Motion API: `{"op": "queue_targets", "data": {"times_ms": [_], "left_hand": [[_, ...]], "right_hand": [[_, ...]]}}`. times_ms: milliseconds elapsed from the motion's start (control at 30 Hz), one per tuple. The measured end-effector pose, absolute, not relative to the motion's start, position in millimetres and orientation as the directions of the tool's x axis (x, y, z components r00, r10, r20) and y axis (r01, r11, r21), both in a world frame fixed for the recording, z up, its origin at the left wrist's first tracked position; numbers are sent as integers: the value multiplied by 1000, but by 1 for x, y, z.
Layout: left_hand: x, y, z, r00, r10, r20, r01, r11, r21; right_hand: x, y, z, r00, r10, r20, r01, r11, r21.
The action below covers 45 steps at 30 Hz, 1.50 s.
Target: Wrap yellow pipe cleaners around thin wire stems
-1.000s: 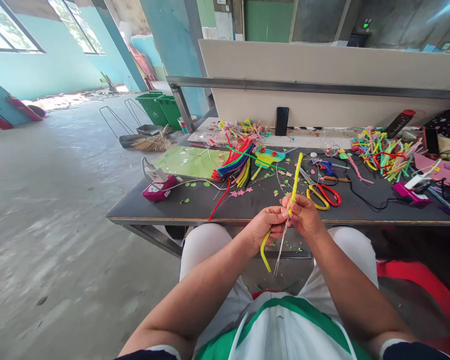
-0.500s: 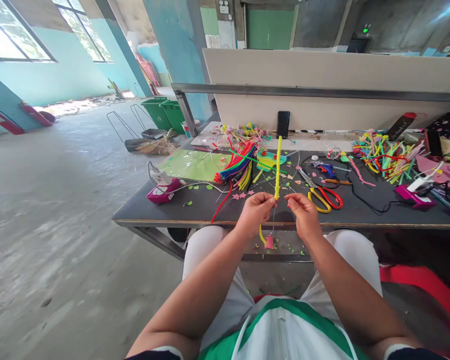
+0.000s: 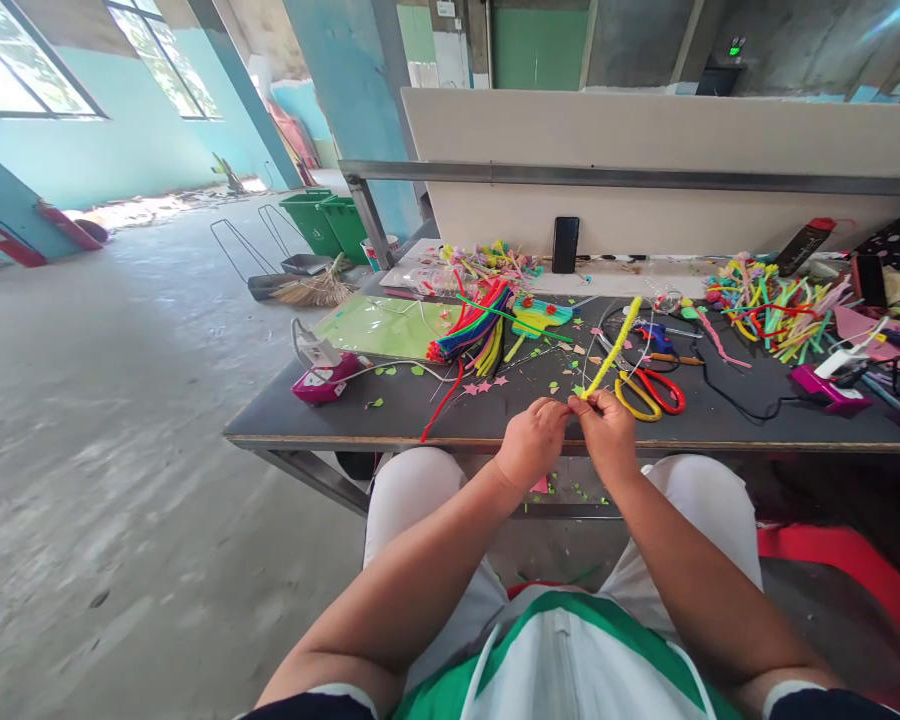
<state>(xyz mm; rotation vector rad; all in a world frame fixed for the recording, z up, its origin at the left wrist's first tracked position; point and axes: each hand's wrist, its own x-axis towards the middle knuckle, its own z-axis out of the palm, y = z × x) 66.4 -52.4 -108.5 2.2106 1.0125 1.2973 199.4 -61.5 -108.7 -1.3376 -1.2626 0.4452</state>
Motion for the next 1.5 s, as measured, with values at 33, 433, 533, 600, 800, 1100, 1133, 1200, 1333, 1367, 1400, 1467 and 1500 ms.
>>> {"op": "queue_targets", "data": {"times_ms": [33,433,533,600,800,1100,1133,1200,1333,1367,1400,1467,1500], "left_hand": [[67,-52,-110,307,729,612,392,-683,616],[59,-49,-98,323,795,513,364,-605,708],[56,-51,-94,343,840,421,318,-525,789],[54,-52,-92,372,871,322,251,-428,868],[53,-54,-90,484,874,43,-81,-5,997],[57,-59,-92,609,792,-46,-308,290,906],[57,-59,-93,622,781,-54,-316,313,896],[58,-60,-94,645,762,-65,-330,354,875],[61,-63,-97,671,739,-64,-362,402,841],[62,-65,-98,670,740,-59,-372,402,837],[63,-66,-98,664,746,-52,-381,397,835],[65,-67,-99,634,772,-36,-397,365,842],[66,-67,-99,609,793,-29,-403,340,850]], "right_hand": [[201,-62,-107,338,851,401,395,258,-881],[211,-57,-108,232,938,258,170,222,-960],[214,-57,-107,152,949,275,178,248,-952],[216,-57,-105,104,954,282,155,265,-952],[218,-56,-104,36,957,286,-20,287,-958],[217,-56,-106,-48,956,290,-200,275,-940],[217,-57,-105,-71,957,280,-229,257,-939],[217,-57,-104,-106,956,273,-276,236,-932],[218,-57,-103,-157,947,280,-341,215,-915],[218,-57,-103,-169,946,276,-353,203,-913],[218,-56,-104,-180,947,267,-362,189,-913],[218,-55,-105,-189,952,240,-368,158,-916],[218,-54,-106,-185,957,225,-366,145,-919]]}}
